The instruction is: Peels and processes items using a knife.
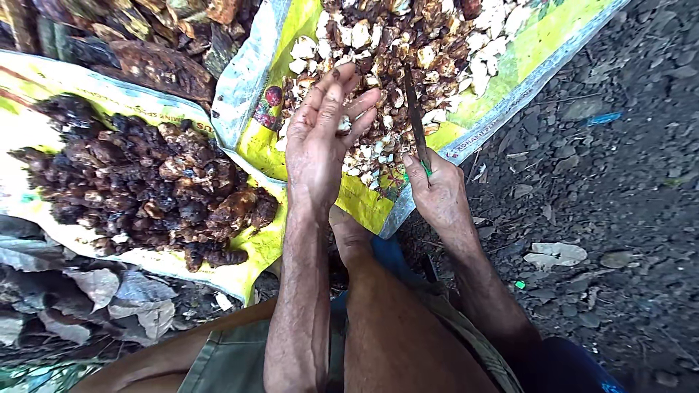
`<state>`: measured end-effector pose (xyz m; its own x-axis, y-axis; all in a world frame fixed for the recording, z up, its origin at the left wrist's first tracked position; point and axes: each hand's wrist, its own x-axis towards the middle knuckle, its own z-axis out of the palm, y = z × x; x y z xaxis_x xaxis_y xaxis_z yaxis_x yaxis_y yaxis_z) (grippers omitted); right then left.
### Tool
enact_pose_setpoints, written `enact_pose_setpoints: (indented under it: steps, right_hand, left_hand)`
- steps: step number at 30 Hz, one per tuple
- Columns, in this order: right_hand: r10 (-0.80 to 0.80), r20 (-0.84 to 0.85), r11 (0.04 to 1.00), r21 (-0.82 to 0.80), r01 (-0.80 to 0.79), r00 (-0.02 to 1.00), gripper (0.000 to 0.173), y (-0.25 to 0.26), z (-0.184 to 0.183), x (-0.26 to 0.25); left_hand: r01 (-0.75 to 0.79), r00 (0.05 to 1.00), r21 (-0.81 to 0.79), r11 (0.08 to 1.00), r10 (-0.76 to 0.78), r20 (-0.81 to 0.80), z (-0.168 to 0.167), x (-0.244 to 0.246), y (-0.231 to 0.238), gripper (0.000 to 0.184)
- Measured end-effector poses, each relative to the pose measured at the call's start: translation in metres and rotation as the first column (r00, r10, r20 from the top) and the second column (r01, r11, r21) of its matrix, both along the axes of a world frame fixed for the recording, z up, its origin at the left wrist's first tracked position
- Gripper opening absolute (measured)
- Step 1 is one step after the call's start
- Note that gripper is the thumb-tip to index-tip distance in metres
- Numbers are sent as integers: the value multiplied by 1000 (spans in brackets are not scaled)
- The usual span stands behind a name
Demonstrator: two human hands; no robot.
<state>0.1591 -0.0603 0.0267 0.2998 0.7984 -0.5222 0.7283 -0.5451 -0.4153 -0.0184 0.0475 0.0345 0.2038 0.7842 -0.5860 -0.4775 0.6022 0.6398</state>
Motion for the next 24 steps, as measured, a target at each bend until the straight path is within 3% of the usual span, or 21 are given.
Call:
enact_pose_setpoints:
  steps: [3,7,19,24]
  right_hand:
    - [2,-26,1000,-16,-2,1000,36,-3,3,-3]
    - [4,-53,1000,-24,-5,999,35,-7,5,-9]
    - [44,-112,999,-9,-45,993,32,-15,7,-16]
    - [41,-156,999,-23,-45,987,32,-21,5,-21]
  left_hand:
    - [-79,984,-83,993,91,155,-11,-5,-7,45]
    - [-141,936,-72,987,157,315,-25,-12,-23,44]
    - [-106,967,-19,994,107,232,-28,-14,-33,32]
    - [-154,944,-2,988,147,294,-31,-13,-37,29]
